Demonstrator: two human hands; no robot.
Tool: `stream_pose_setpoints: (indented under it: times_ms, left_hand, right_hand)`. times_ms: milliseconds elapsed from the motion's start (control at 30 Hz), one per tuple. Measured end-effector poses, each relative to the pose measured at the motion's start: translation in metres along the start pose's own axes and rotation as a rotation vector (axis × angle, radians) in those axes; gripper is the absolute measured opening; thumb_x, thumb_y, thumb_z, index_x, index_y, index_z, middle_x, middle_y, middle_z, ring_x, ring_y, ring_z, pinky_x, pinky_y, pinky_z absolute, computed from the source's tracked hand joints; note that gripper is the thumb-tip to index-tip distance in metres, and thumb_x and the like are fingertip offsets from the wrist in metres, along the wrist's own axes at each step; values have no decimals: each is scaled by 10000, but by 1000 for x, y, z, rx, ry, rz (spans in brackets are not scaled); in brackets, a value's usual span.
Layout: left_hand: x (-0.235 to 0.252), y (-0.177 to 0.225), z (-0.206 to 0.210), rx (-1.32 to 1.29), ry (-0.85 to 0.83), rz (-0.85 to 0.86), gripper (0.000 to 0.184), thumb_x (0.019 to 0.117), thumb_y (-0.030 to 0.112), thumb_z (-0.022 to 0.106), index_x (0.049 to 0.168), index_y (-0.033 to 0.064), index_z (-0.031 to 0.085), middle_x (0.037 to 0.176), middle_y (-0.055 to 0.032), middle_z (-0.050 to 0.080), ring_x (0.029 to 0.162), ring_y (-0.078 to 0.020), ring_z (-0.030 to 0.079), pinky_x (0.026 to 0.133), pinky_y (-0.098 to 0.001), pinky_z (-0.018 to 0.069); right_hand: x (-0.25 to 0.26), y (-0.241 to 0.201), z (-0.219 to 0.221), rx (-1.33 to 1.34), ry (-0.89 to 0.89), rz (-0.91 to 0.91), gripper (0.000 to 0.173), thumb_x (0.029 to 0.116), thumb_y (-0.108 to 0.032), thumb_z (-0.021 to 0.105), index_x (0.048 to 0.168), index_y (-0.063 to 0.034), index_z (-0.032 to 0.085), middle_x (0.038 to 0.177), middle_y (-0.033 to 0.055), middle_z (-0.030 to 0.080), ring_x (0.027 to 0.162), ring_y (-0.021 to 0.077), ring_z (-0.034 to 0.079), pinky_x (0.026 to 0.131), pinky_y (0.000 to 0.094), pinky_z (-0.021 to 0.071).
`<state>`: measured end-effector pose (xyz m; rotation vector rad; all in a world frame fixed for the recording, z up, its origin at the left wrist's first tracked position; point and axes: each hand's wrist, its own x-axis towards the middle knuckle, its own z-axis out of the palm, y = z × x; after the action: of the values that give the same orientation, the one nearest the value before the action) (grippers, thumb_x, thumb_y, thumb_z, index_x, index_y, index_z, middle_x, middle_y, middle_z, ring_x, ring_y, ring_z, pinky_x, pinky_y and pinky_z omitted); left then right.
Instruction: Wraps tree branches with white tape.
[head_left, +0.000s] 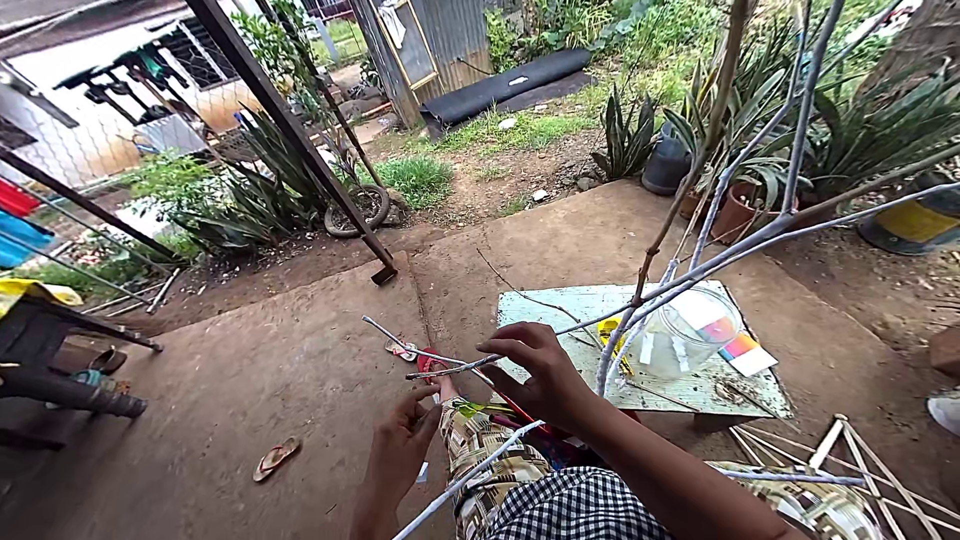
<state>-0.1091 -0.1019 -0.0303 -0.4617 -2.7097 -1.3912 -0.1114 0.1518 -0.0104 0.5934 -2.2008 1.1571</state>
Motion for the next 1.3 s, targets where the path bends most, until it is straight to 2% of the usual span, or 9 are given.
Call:
stream_pose_setpoints:
  times_ms: [267, 400, 467, 567, 667, 800, 967, 1100, 1300]
  left_hand:
    - [-8, -3, 20, -304, 47, -91, 235, 961, 82, 630, 1177, 3, 675, 716, 83, 642, 576, 37, 554, 539, -123, 452]
    - [-14, 15, 9, -520, 36, -2, 97, 958, 107, 669, 1036, 99, 725, 784, 81, 727, 580, 51, 588, 513, -104, 457]
    - [-20, 25, 4, -668, 27, 40, 70, 955, 187, 706, 1002, 166, 754, 783, 69, 733, 552, 61, 568, 484, -92, 434]
    - [-25, 33, 2, -810, -32, 158, 127, 964, 278, 693, 1050, 216, 763, 792, 85, 723, 576, 69, 574, 512, -91, 461]
    - [-25, 38, 9, -936, -120, 248, 153, 977, 270, 677, 1087, 203, 760, 809, 90, 716, 607, 67, 579, 549, -96, 469]
    - [-24, 36, 20, -922, -208, 298, 159, 1000, 216, 648, 1121, 201, 751, 880, 101, 731, 686, 73, 615, 622, -97, 505]
    - [-28, 28, 24, -815, -220, 247, 178, 990, 191, 665, 1158, 215, 718, 949, 85, 738, 713, 53, 634, 617, -107, 517]
    - [-25, 28, 20, -624, -335, 344, 620, 905, 239, 781, 1465, 207, 516, 1409, 45, 603, 1243, -113, 608, 1050, -312, 526]
    - [-19, 37, 25, -740, -75, 285, 155, 905, 159, 760, 1047, 210, 798, 957, 101, 778, 852, 7, 720, 817, -181, 600]
  right_hand:
    - [0, -3, 8, 0, 1, -25, 193, 1017, -270, 620, 1110, -210, 779, 1068, -7, 730, 1015, 154, 652, 970, 478, 443]
    - [-6, -8, 4, -29, 135, -36, 345, 1001, -338, 632, 1296, -170, 691, 1211, 33, 689, 1114, 205, 621, 998, 508, 446]
    - [-13, -11, -1, 23, 252, -85, 226, 971, -337, 679, 1095, -153, 719, 1018, 21, 704, 966, 142, 636, 882, 370, 499]
    - [-26, -25, -13, 267, -33, 66, 308, 1022, -345, 602, 948, -79, 740, 847, 25, 690, 784, 65, 630, 716, 255, 528]
    - [-27, -35, -14, 741, -418, 403, 417, 1033, -379, 593, 1187, -6, 700, 1033, 4, 718, 838, -17, 628, 762, 190, 529]
    - [-31, -47, -3, 1168, -272, 534, 229, 973, -108, 674, 1169, 11, 682, 1083, -9, 723, 936, 25, 675, 857, 231, 566]
    - [-31, -47, -7, 782, -139, 278, 126, 955, -104, 711, 1003, 3, 757, 919, 11, 696, 773, -21, 610, 707, 140, 523]
    - [-32, -47, -3, 238, -80, -38, 134, 960, -226, 721, 1007, -132, 805, 871, 19, 699, 847, 89, 617, 785, 237, 501]
    - [-22, -53, -8, 151, -62, -42, 210, 979, -305, 690, 1064, -150, 802, 867, 32, 663, 824, 108, 602, 760, 260, 502]
